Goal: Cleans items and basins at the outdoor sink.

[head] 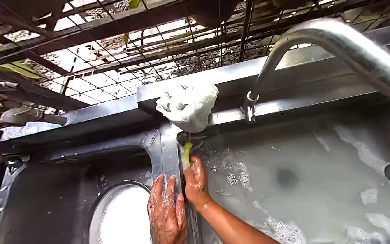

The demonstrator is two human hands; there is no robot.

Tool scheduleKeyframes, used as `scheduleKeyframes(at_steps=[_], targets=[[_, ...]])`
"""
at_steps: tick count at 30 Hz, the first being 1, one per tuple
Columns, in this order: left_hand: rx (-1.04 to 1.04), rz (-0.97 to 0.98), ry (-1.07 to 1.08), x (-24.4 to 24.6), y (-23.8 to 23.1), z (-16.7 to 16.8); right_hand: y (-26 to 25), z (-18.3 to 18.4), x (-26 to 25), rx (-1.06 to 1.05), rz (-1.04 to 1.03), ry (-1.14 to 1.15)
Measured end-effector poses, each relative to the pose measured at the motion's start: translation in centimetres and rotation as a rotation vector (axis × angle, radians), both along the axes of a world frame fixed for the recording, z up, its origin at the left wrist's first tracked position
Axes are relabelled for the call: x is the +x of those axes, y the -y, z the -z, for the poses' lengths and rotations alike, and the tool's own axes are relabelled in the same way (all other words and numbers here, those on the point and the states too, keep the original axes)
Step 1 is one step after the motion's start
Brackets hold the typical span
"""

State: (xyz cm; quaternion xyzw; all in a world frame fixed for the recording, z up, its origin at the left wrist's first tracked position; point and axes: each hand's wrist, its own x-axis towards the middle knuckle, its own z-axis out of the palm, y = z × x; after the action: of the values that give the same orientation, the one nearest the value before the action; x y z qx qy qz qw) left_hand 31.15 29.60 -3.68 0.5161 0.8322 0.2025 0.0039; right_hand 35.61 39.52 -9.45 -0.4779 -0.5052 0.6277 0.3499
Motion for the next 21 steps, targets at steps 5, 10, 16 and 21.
scheduleKeyframes(at_steps=[5, 10, 16, 21], targets=[[-0.021, 0.018, 0.003, 0.1, 0.2, -0.1, -4.3, 0.6, -1.8, -0.178, 0.010, 0.058], [-0.042, 0.029, -0.002, 0.0, 0.5, -0.2, -9.0, -0.1, -4.2, -0.724, 0.340, -0.201], [-0.070, 0.039, 0.003, -0.2, 0.4, -0.3, -16.9, 1.7, 8.6, -0.106, 0.852, -0.083], [-0.073, 0.043, 0.008, -0.3, 0.4, -0.2, -13.7, 2.2, 3.7, -0.267, 0.727, -0.143]])
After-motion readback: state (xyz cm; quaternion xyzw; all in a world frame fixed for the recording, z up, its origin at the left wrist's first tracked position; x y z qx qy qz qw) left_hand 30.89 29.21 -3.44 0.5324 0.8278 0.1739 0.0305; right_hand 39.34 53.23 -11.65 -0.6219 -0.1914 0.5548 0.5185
